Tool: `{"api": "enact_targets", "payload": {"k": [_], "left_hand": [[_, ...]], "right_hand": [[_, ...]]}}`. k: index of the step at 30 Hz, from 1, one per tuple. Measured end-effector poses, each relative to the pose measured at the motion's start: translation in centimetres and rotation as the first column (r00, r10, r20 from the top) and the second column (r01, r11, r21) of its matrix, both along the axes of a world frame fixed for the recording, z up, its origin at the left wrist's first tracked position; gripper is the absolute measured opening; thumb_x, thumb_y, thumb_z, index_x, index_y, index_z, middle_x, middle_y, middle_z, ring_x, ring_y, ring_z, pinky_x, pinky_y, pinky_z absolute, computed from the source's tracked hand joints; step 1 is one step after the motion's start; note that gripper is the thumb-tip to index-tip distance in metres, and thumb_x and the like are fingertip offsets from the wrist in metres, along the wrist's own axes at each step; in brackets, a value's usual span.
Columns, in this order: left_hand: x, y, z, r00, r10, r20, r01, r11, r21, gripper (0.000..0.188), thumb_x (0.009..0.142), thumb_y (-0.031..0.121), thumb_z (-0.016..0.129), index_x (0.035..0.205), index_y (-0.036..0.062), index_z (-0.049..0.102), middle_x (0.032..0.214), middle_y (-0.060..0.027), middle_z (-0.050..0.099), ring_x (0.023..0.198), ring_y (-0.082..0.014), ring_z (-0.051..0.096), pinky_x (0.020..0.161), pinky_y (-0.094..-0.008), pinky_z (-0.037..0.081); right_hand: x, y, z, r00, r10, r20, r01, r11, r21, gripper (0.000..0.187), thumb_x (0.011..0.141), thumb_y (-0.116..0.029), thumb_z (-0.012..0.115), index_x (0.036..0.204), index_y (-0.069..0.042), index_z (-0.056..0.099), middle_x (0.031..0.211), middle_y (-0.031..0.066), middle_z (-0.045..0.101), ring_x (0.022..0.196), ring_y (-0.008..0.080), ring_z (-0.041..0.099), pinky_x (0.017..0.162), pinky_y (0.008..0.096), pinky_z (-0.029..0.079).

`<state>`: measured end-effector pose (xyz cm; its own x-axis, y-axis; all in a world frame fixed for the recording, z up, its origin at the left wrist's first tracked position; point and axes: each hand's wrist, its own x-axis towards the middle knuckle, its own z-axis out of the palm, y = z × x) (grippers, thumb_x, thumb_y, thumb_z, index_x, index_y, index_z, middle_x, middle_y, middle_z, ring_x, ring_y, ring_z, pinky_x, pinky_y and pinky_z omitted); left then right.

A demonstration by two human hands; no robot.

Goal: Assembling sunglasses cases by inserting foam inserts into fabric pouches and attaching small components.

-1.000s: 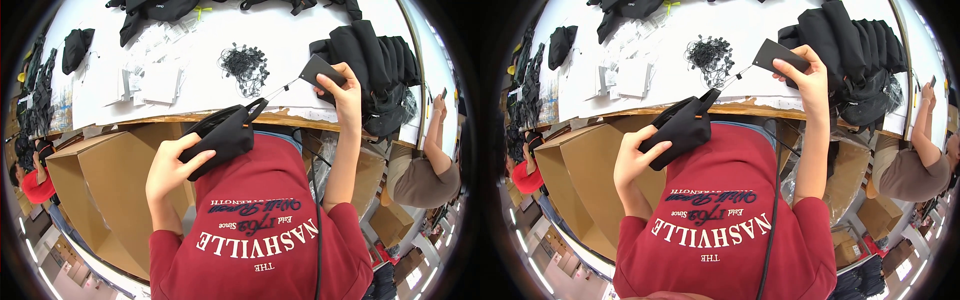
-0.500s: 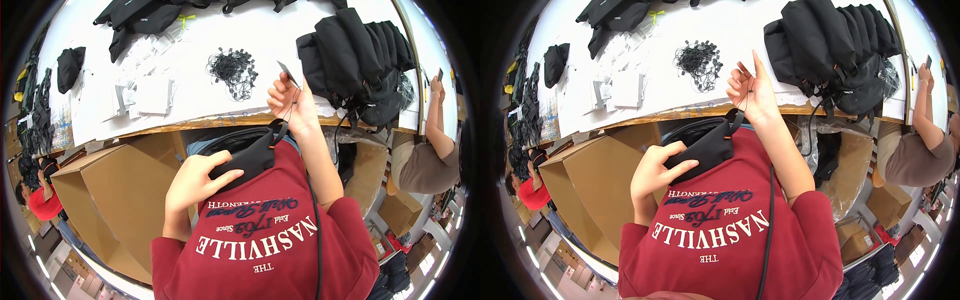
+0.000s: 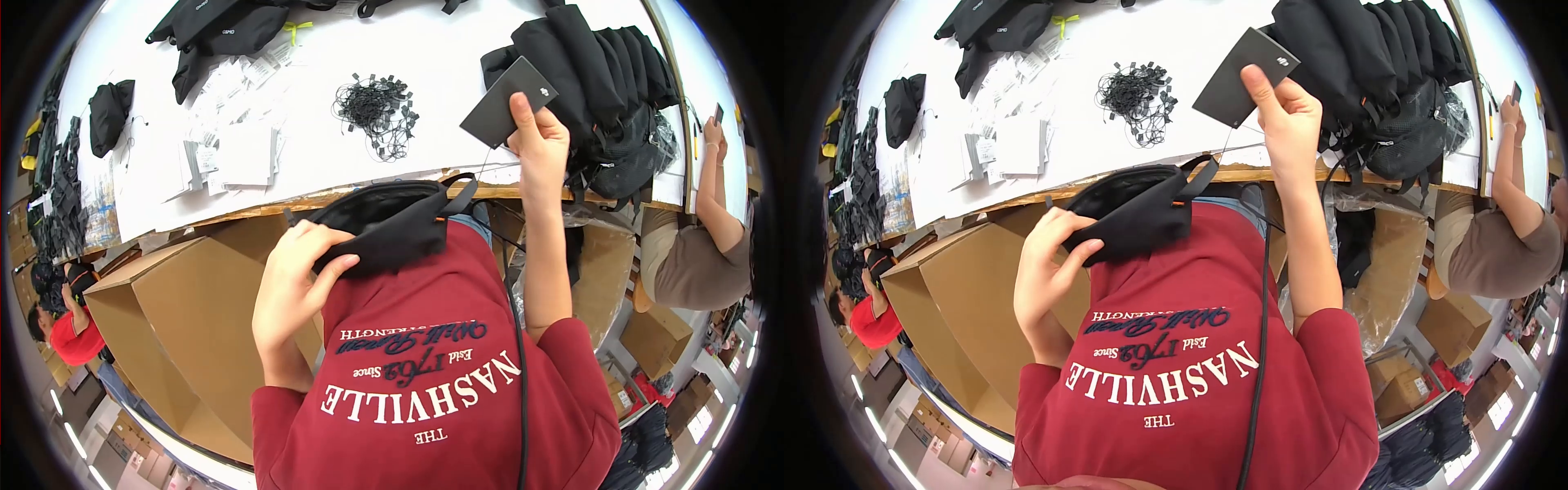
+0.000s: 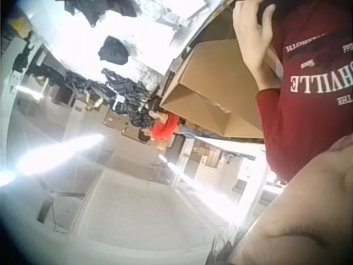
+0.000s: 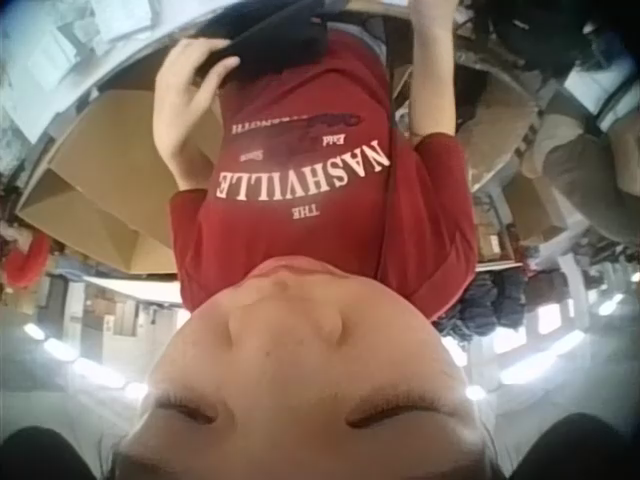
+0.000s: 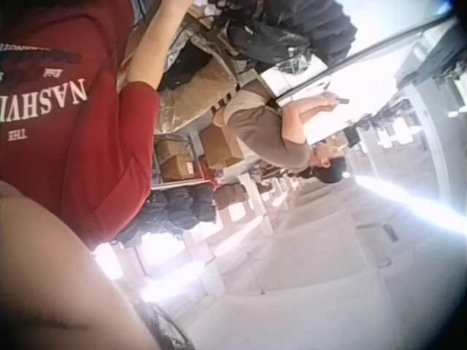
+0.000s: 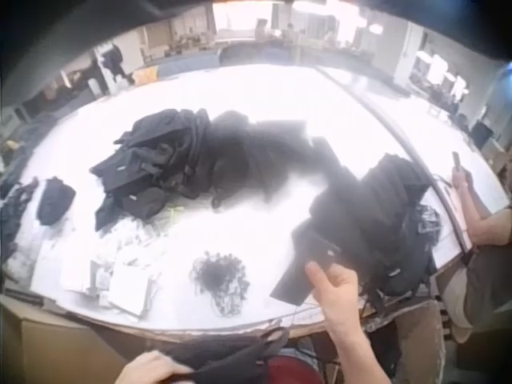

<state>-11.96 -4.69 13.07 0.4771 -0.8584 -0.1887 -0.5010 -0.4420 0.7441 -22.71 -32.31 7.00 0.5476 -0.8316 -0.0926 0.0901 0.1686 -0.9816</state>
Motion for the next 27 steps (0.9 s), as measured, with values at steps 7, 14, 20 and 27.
{"api": "enact_targets", "payload": {"k": [7,14,20,27], "left_hand": [[-1.6,-2.8,-1.0,0.935,0.039,0.352,0.032,0.980,-0.196,0.020,0.069,0.010,0.075,0.088,0.0123,0.070,0.127,-0.0057,0.058,0.121,-0.0285,0.043,0.101,-0.0389,0.032],[-0.7,-2.1,-2.3,0.909,-0.148,0.390,0.209,0.971,-0.118,0.016,0.074,0.016,0.072,0.089,0.0148,0.068,0.108,0.0014,0.062,0.111,-0.0228,0.050,0.095,-0.0379,0.034],[0.0,-2.7,-2.9,0.972,-0.125,0.197,0.176,0.948,-0.266,0.019,0.073,0.009,0.071,0.091,0.0124,0.067,0.108,-0.0022,0.061,0.106,-0.0244,0.053,0.095,-0.0383,0.037],[2.0,-3.5,-3.6,0.963,-0.270,-0.004,0.264,0.946,-0.188,0.011,0.082,0.010,0.067,0.093,0.0078,0.066,0.086,-0.0049,0.062,0.090,-0.0226,0.056,0.093,-0.0357,0.038]], "right_hand": [[0.7,3.9,5.9,0.615,0.459,-0.641,-0.788,0.372,-0.490,0.030,0.077,-0.027,0.075,0.062,-0.003,0.066,0.053,0.0106,0.057,0.046,0.0185,0.054,0.047,0.0285,0.039],[0.8,4.7,4.5,0.406,0.531,-0.743,-0.912,0.187,-0.365,0.037,0.079,-0.043,0.069,0.077,-0.007,0.072,0.062,0.0114,0.063,0.058,0.0290,0.061,0.056,0.0366,0.047],[-0.3,4.5,4.4,0.279,0.613,-0.739,-0.960,0.201,-0.196,0.040,0.070,-0.045,0.078,0.085,-0.009,0.073,0.067,0.0104,0.066,0.060,0.0271,0.064,0.059,0.0319,0.049],[-0.3,4.2,4.2,0.380,0.593,-0.710,-0.924,0.222,-0.310,0.036,0.070,-0.040,0.080,0.077,-0.006,0.069,0.057,0.0098,0.059,0.050,0.0255,0.056,0.050,0.0318,0.042]]}}
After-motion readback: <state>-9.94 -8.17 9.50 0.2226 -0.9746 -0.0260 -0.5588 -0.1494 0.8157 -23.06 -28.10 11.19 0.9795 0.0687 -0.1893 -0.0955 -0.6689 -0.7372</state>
